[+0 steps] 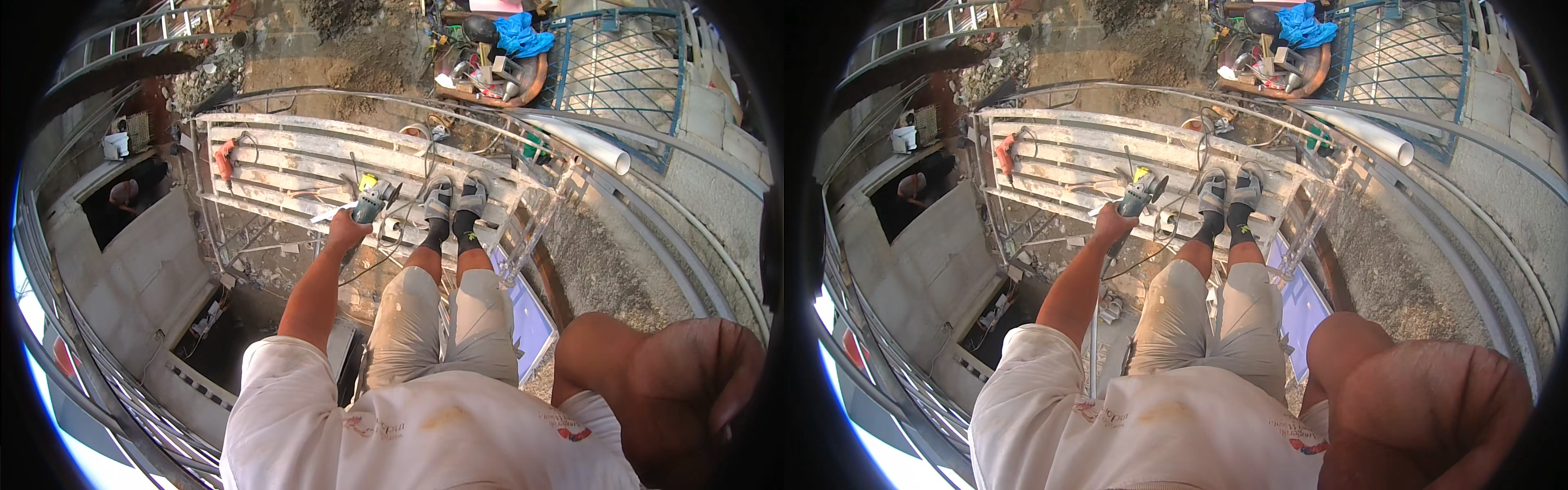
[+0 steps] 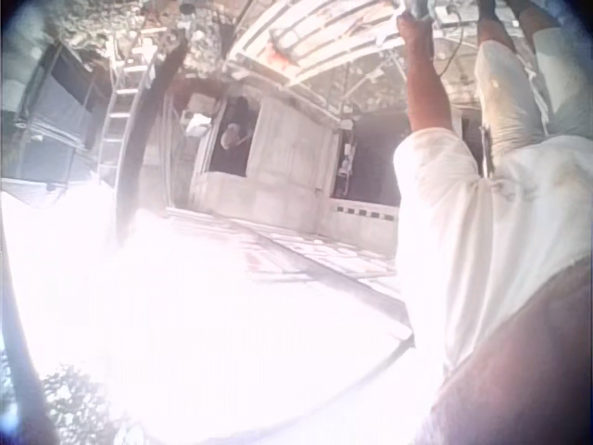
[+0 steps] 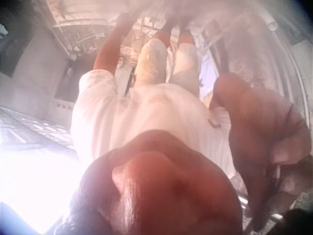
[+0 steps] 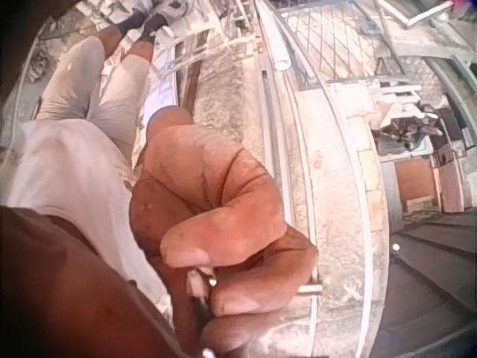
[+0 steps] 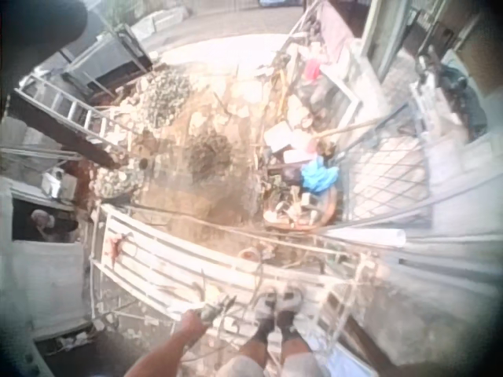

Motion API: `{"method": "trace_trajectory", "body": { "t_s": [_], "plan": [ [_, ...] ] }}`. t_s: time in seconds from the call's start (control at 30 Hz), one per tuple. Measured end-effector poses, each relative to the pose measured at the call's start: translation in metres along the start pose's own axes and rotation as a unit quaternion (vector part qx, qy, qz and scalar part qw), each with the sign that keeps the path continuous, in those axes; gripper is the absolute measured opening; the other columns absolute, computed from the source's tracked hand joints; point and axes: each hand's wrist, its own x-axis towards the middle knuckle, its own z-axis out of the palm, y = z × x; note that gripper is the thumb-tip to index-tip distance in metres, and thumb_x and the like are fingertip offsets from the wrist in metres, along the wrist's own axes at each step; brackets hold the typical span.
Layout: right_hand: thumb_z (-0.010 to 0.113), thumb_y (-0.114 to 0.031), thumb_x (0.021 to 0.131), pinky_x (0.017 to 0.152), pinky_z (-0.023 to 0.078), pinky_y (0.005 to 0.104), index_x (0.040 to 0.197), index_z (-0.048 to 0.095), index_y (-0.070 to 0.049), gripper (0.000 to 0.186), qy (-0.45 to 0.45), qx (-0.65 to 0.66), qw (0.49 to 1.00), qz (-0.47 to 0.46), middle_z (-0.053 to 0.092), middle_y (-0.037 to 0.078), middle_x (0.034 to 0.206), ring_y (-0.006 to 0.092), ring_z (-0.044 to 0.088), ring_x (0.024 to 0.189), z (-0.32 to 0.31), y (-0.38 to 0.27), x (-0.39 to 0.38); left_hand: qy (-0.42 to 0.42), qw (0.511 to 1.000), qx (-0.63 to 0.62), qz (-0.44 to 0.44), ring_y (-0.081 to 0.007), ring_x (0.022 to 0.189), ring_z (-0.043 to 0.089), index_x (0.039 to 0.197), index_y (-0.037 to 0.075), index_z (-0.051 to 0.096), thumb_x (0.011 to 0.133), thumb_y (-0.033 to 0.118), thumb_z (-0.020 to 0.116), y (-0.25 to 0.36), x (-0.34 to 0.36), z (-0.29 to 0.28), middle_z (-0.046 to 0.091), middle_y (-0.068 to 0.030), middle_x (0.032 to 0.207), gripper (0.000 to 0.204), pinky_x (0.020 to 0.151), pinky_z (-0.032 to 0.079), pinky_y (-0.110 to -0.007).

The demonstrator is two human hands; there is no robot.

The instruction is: The person measures a curved metal frame with a tape measure and marks it with a pen. Then the person uses an angle grinder to cut the metal frame at the marked points.

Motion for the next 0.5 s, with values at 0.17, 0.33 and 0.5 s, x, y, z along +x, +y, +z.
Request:
{"method": "trace_trajectory", "body": {
  "t_s": [0.17, 0.33, 0.5],
  "plan": [
    [0.063, -0.037, 0.101, 0.074, 0.057, 0.0385, 0.124, 0.062, -0.008, 0.037, -0.008, -0.025, 0.997, -0.077, 0.067, 0.012, 0.107, 0.0211, 0.060, 0.103, -0.006, -0.093, 0.044, 0.024, 0.999, 0.036, 0.019, -0.0379, 0.102, 0.070, 0.106, -0.002, 0.072, 0.062, 0.035, 0.082, 0.033, -0.063, -0.060, 0.072, -0.0232, 0.106, 0.058, 0.093, 0.055, -0.043],
    [0.063, -0.036, 0.101, 0.074, 0.056, 0.0385, 0.124, 0.061, -0.008, 0.037, -0.026, -0.071, 0.987, -0.141, 0.066, 0.012, 0.107, 0.0214, 0.059, 0.102, -0.007, -0.177, 0.073, 0.036, 0.994, 0.068, 0.073, -0.0367, 0.103, 0.069, 0.107, -0.001, 0.072, 0.060, 0.034, 0.084, 0.053, -0.105, -0.088, 0.072, -0.0233, 0.108, 0.060, 0.094, 0.054, -0.043],
    [0.064, -0.036, 0.100, 0.075, 0.055, 0.0385, 0.124, 0.060, -0.008, 0.037, -0.047, -0.110, 0.971, -0.208, 0.065, 0.013, 0.106, 0.0217, 0.059, 0.101, -0.001, -0.251, 0.093, -0.015, 0.991, 0.109, 0.070, -0.0356, 0.106, 0.068, 0.109, 0.001, 0.073, 0.061, 0.036, 0.084, 0.070, -0.147, -0.115, 0.071, -0.0228, 0.110, 0.061, 0.095, 0.053, -0.042]
  ]
}}
